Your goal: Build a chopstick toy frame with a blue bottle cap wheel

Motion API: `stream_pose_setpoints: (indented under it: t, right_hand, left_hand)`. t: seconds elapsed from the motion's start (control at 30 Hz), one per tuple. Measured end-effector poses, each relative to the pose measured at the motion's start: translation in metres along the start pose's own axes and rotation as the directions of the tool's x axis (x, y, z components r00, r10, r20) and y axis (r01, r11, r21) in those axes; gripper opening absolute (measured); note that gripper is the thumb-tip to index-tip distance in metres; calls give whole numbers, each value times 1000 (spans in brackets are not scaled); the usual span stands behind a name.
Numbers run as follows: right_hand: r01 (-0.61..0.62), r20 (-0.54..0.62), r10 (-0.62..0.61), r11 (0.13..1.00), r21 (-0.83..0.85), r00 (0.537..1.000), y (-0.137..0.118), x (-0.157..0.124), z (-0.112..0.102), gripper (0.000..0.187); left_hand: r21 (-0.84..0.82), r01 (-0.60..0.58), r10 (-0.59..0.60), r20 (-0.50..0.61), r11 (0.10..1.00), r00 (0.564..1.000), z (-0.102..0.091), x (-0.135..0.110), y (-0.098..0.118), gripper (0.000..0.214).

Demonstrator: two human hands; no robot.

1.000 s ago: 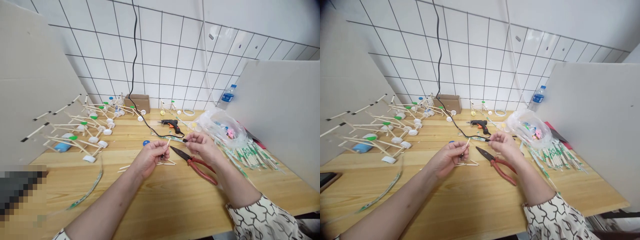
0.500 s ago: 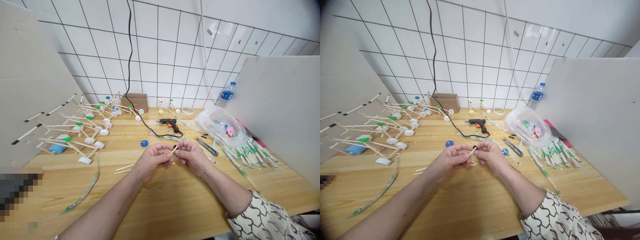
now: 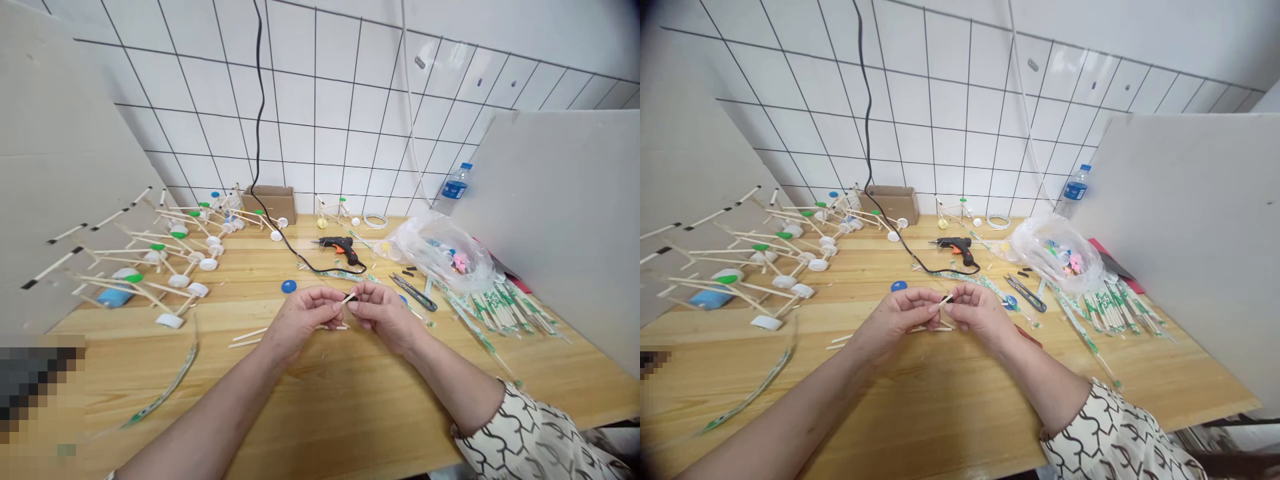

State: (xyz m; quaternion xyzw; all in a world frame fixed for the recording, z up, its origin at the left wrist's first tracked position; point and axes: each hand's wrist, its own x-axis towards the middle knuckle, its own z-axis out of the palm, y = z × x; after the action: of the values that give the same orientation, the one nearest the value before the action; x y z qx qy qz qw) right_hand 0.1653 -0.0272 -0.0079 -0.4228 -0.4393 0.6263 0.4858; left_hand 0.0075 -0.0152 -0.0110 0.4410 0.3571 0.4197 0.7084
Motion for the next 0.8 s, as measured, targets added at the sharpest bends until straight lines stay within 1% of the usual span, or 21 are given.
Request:
stream_pose_setpoints:
  t: [0.1,0.17,0.3,0.4,0.5,0.63,0.8]
  right_hand:
    - [-22,1,22,1000,12,1000,-3,0,1,28]
    - [-35,-8,35,999,-9,999,-5,-1,1,27]
    - [-16,-44,10,991,-131,999,-7,-2,1,23]
    - [17,-43,-27,976,-218,999,-8,-2,-1,19]
    - [32,-34,-43,965,-261,999,-8,-2,-1,15]
    - [40,-57,-56,965,-258,997,-6,-1,-1,15]
    - [19,-120,-42,983,-183,992,-3,-1,-1,18]
  left_hand:
    - [-1,-10,10,-14,1000,1000,-1,-1,2,26]
    - [1,-17,17,-27,1000,1000,0,-1,2,25]
    - [10,-23,24,-45,1000,999,1,-1,3,24]
    - [21,-22,23,-43,1000,999,2,-1,4,22]
    - [30,-15,16,-39,999,999,2,-1,5,21]
    - [31,-14,16,-45,999,999,2,0,4,22]
    - [33,-27,28,-37,999,999,1,0,2,22]
